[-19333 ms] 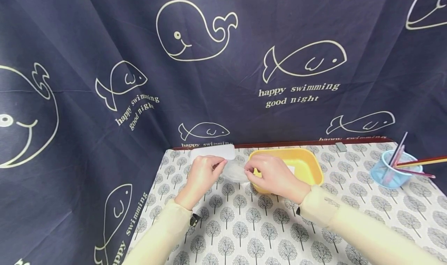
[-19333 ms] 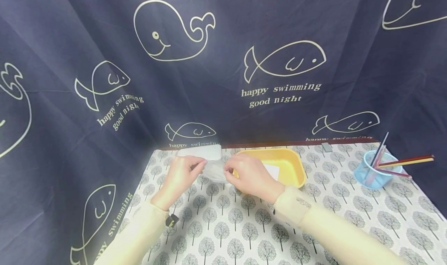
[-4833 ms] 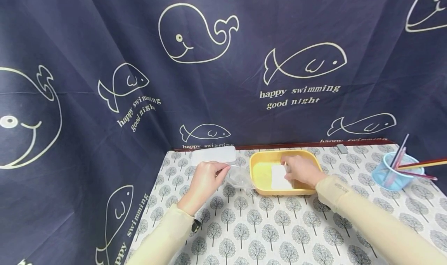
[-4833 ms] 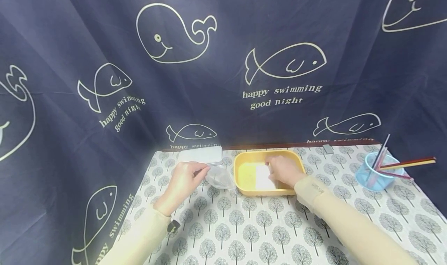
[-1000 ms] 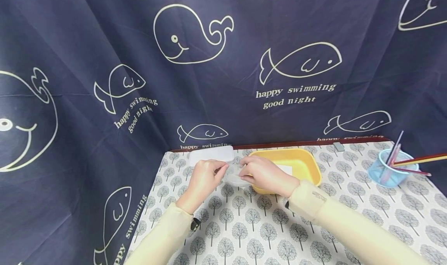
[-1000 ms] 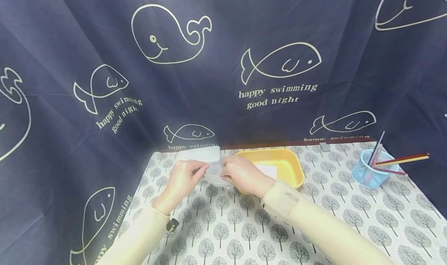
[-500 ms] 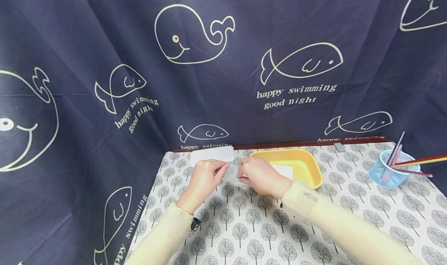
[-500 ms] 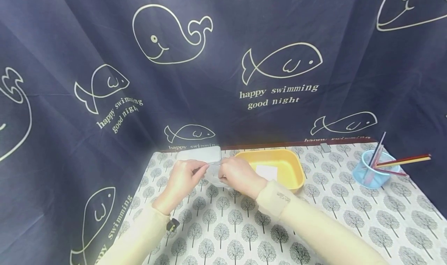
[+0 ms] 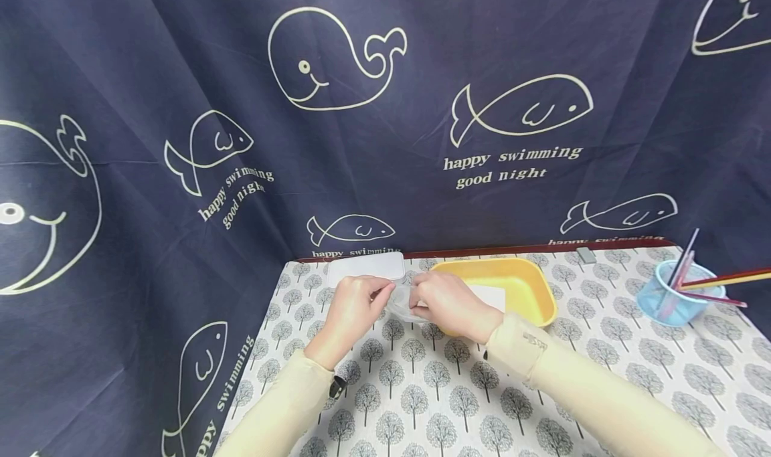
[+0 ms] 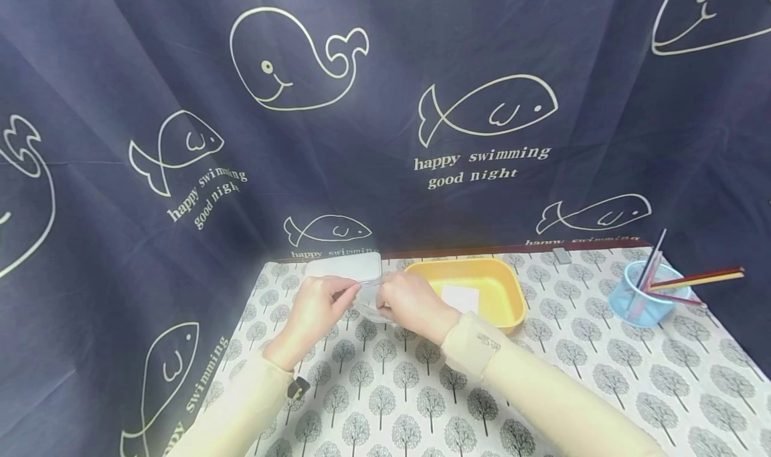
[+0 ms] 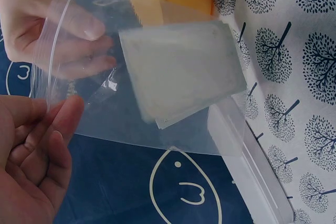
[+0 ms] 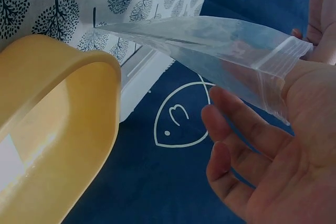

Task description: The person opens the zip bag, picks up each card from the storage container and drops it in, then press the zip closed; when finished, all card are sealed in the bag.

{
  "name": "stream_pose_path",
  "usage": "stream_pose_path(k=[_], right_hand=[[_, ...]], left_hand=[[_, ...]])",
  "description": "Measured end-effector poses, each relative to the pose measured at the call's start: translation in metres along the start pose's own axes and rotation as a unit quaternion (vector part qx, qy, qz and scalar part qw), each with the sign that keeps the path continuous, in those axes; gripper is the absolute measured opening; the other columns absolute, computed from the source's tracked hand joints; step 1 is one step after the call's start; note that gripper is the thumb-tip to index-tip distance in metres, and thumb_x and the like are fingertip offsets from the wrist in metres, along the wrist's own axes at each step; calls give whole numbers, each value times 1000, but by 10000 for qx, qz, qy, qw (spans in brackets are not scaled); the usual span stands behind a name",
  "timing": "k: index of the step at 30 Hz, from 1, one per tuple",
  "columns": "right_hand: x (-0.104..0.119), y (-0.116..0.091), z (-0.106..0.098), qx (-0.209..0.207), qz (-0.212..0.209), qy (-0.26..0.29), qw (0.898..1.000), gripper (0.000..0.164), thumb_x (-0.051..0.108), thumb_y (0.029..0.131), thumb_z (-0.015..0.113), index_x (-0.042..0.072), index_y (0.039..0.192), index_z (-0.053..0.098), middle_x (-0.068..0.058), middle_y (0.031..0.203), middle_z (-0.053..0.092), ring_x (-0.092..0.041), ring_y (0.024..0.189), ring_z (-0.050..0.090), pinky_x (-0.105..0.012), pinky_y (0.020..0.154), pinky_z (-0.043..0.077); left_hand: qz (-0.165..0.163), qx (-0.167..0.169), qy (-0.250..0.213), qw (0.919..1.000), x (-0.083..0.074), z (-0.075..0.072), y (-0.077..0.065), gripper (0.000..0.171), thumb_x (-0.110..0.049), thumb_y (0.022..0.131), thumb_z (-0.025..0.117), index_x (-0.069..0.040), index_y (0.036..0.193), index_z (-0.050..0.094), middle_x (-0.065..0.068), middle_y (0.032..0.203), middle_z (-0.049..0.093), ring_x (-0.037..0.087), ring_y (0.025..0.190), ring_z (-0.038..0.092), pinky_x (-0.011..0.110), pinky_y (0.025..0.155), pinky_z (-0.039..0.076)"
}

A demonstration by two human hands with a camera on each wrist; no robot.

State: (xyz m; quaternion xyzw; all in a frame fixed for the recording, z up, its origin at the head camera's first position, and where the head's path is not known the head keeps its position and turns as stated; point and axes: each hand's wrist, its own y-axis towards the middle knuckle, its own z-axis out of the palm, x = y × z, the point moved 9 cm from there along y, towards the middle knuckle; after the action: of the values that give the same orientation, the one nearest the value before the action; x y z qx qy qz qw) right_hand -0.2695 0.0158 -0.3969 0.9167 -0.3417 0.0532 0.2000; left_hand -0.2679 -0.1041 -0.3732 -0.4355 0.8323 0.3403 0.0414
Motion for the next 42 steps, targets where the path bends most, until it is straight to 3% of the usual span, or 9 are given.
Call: stream_pose_path(k=[9,16,21,25,34,40,42], right_hand=[[2,-6,-20,-230,42,63,9997,6,20,94,79,15,91,80,1,106,73,-19,97,69,-39,90,57],[1,-15,-43,-630,-161,149,9978,6,21,94,79,16,98,80,5,101,73,-14,93,70,-34,85,59],[-15,-22,-59,-861,-88,275,9959,5,19,95,78,17,100,79,6,102,76,-14,95,71,-36,88,59],[-41,-27,-65,-980,244,156,9948,6,17,93,80,18,99,80,7,99,76,-16,93,72,-40,87,58],[-120,-48,-36,-340,1135,-17,9930,2,16,93,79,15,92,80,8,90,75,-20,85,71,-46,78,58],[-153,-59,-11,222,1374,-16,9903,14,9,89,78,19,80,77,9,79,71,-15,71,64,-44,67,56],[-161,-64,-3,452,1489,-90,9878,10,10,87,80,18,81,77,8,81,72,-17,73,64,-45,68,56]], left_hand=[[-11,-40,42,10000,-2,-3,-1,11,-15,99,73,-10,97,83,3,87,79,3,63,64,18,61,55],[-72,-31,-21,10000,1,-3,-2,11,-14,99,73,-11,98,83,3,87,79,3,64,66,16,61,55],[-91,-21,-16,10000,0,-3,-1,10,-14,99,73,-10,99,83,4,90,79,5,68,69,17,64,57],[-109,-6,-40,9999,0,-3,-1,11,-15,100,73,-10,99,83,4,91,79,5,68,69,18,66,57],[-114,-31,-65,9999,1,-2,-1,11,-13,99,73,-9,99,82,4,91,79,7,70,71,18,67,58],[-93,-63,-56,9999,1,-3,-2,12,-14,100,72,-10,98,83,3,89,79,5,68,69,20,68,59],[-73,-59,-27,10000,1,-4,-2,12,-14,100,72,-11,97,83,2,88,79,4,67,68,20,68,58]])
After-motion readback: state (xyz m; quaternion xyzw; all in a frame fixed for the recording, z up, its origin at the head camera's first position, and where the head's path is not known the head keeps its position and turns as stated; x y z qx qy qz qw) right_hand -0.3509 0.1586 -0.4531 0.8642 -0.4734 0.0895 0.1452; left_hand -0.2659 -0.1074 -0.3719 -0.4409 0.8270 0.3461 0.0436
